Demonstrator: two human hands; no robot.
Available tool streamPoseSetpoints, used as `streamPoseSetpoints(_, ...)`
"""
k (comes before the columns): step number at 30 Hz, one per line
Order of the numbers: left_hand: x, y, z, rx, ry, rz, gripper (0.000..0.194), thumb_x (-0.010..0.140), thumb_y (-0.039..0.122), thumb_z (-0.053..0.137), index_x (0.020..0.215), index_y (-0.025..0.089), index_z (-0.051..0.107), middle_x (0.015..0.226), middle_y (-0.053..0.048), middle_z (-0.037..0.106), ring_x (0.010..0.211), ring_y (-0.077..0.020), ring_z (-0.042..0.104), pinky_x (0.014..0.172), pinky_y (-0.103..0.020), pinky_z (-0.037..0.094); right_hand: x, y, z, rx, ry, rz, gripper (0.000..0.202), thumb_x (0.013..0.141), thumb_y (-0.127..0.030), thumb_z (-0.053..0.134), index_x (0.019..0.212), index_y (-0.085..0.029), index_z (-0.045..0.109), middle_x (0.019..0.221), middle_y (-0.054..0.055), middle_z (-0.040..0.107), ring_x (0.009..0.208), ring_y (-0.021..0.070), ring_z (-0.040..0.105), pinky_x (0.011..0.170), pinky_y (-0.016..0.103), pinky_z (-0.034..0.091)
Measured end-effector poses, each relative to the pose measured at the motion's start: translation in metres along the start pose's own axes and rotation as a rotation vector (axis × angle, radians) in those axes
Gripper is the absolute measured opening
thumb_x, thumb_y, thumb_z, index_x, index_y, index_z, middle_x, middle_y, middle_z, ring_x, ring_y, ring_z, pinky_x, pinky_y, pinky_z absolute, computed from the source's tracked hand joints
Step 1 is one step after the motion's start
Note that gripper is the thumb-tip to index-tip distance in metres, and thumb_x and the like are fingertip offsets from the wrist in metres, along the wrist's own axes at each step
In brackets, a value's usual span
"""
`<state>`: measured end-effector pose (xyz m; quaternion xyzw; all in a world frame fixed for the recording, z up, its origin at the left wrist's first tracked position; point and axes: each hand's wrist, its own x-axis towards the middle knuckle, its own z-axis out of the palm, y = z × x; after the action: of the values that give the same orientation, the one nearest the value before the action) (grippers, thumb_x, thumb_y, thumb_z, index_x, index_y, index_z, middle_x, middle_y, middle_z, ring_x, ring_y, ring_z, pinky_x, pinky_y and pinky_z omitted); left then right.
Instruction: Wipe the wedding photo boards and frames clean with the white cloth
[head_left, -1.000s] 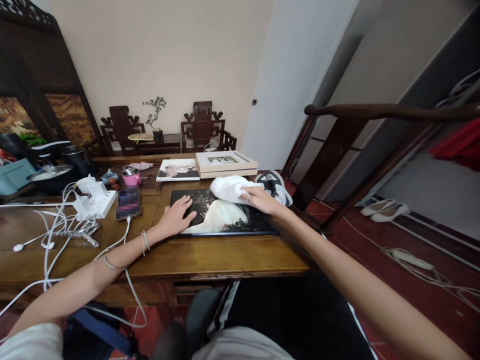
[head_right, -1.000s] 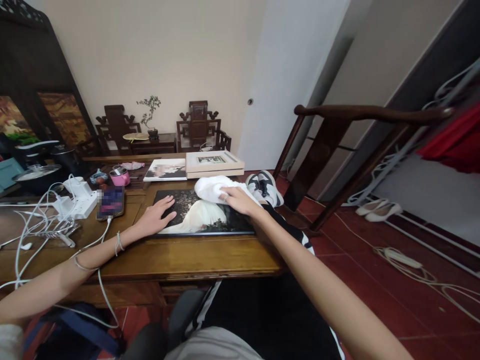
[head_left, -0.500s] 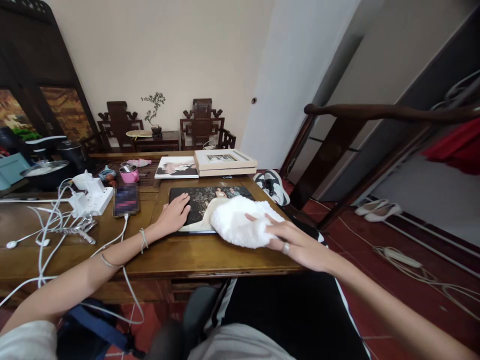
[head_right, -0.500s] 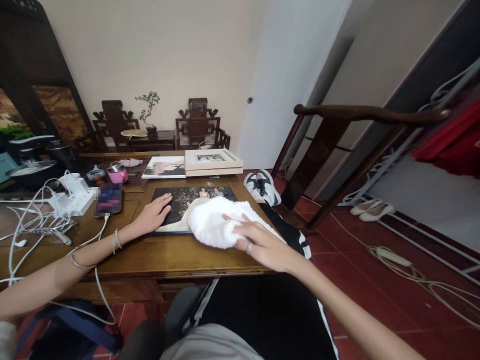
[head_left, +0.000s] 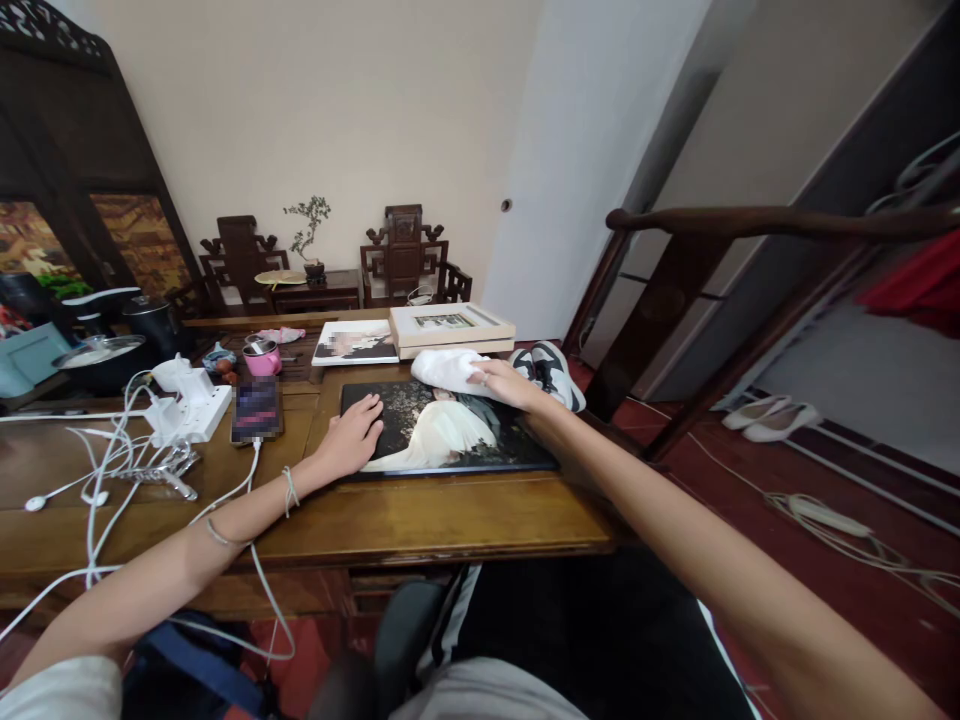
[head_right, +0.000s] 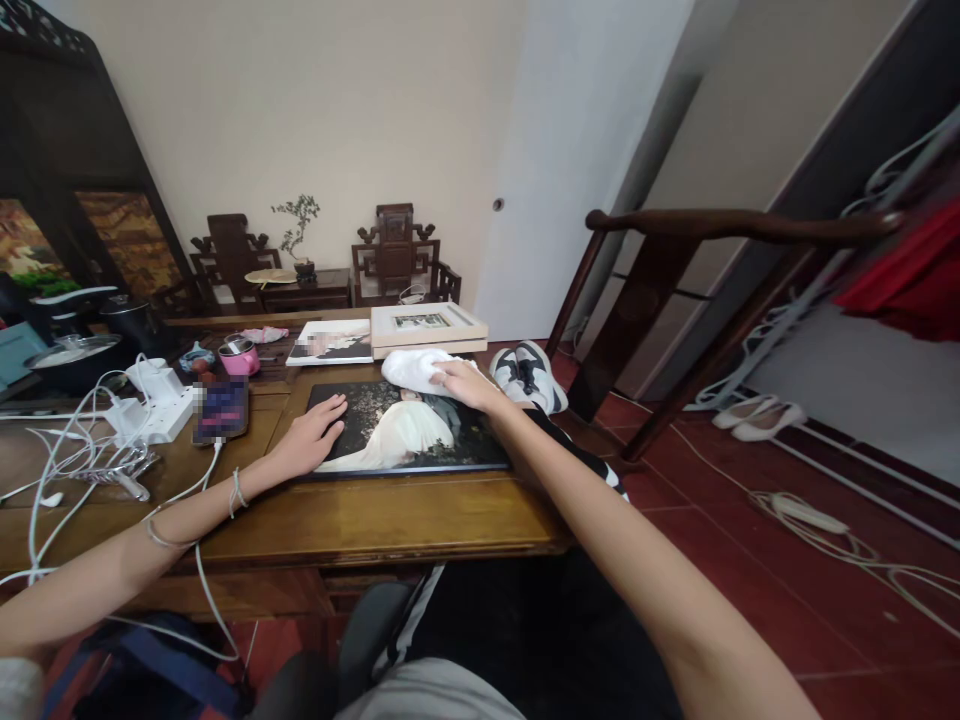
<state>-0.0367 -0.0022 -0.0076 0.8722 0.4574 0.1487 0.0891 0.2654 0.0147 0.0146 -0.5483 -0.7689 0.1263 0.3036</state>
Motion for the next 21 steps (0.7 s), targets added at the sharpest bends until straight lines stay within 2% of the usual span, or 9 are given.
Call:
streamPoseSetpoints(2,0.0,0.0,0.0,-0.004,0.005,-0.01,0.046,0.096,0.031,0.031,0.139,0.019,0.044,0.152,-0.007,0.034,0.142,-0.0195,0.028,0.114,-0.046,0.028,0.001,0.001,0.001,-0.013,0.007,0.003,0.02,0.073,-0.034,0.04,0.063,-0.02,0.05,0.075,0.003,0.06,0.076,0.0219,0.052,0.071,0.032,0.039)
streamPoseSetpoints(4,0.0,0.0,0.0,-0.01,0.004,-0.025,0.046,0.096,0.031,0.031,0.139,0.02,0.044,0.152,-0.006,0.034,0.142,-0.0202,0.028,0.113,-0.047,0.029,-0.01,-0.003,0.001,-0.025,0.0,-0.004,0.02,0.075,-0.035,0.04,0.063,-0.021,0.049,0.072,0.002,0.059,0.074,0.0214,0.052,0.071,0.033,0.039)
streamPoseSetpoints(8,0.0,0.002,-0.001,-0.021,-0.003,-0.042,0.045,0.096,0.03,0.033,0.138,0.023,0.045,0.152,-0.005,0.035,0.142,-0.0189,0.028,0.113,-0.047,0.028,-0.063,-0.025,-0.005,-0.069,-0.077,-0.019,0.027,0.081,-0.039,0.04,0.065,-0.022,0.053,0.07,0.003,0.062,0.074,0.0234,0.056,0.081,0.04,0.043)
streamPoseSetpoints(11,-0.001,0.004,-0.002,-0.02,-0.006,-0.055,0.045,0.096,0.03,0.033,0.138,0.021,0.045,0.152,-0.006,0.034,0.143,-0.0187,0.027,0.114,-0.046,0.028,-0.114,-0.047,-0.012,-0.097,-0.14,-0.022,0.032,0.085,-0.043,0.04,0.08,-0.022,0.063,0.1,0.008,0.07,0.104,0.0311,0.057,0.097,0.047,0.038)
streamPoseSetpoints(13,-0.001,0.005,-0.002,-0.019,-0.009,-0.056,0.045,0.096,0.03,0.033,0.139,0.019,0.044,0.153,-0.006,0.033,0.143,-0.019,0.027,0.114,-0.046,0.028,-0.142,-0.059,-0.015,-0.096,-0.176,-0.033,0.033,0.086,-0.045,0.042,0.092,-0.024,0.066,0.123,0.009,0.064,0.121,0.0328,0.05,0.105,0.049,0.033)
streamPoseSetpoints(15,-0.002,0.006,-0.003,-0.019,-0.011,-0.051,0.045,0.096,0.03,0.033,0.138,0.02,0.045,0.153,-0.006,0.033,0.143,-0.0187,0.027,0.114,-0.046,0.027,-0.157,-0.066,-0.017,-0.1,-0.217,-0.056,0.032,0.087,-0.044,0.044,0.099,-0.025,0.066,0.137,0.008,0.055,0.128,0.0327,0.045,0.109,0.049,0.029)
streamPoseSetpoints(18,-0.002,0.005,-0.004,-0.02,-0.013,-0.043,0.045,0.096,0.03,0.033,0.138,0.021,0.045,0.153,-0.006,0.033,0.143,-0.0187,0.027,0.114,-0.046,0.027,-0.151,-0.067,-0.017,-0.13,-0.268,-0.099,0.029,0.088,-0.039,0.042,0.092,-0.024,0.066,0.14,0.009,0.052,0.132,0.032,0.042,0.111,0.05,0.025)
streamPoseSetpoints(21,-0.001,0.004,-0.003,-0.02,-0.014,-0.031,0.045,0.096,0.03,0.032,0.138,0.021,0.045,0.153,-0.006,0.034,0.143,-0.0189,0.027,0.113,-0.046,0.027,-0.118,-0.056,-0.013,-0.175,-0.248,-0.135,0.026,0.087,-0.033,0.04,0.085,-0.022,0.063,0.13,0.01,0.06,0.131,0.0318,0.042,0.11,0.051,0.025)
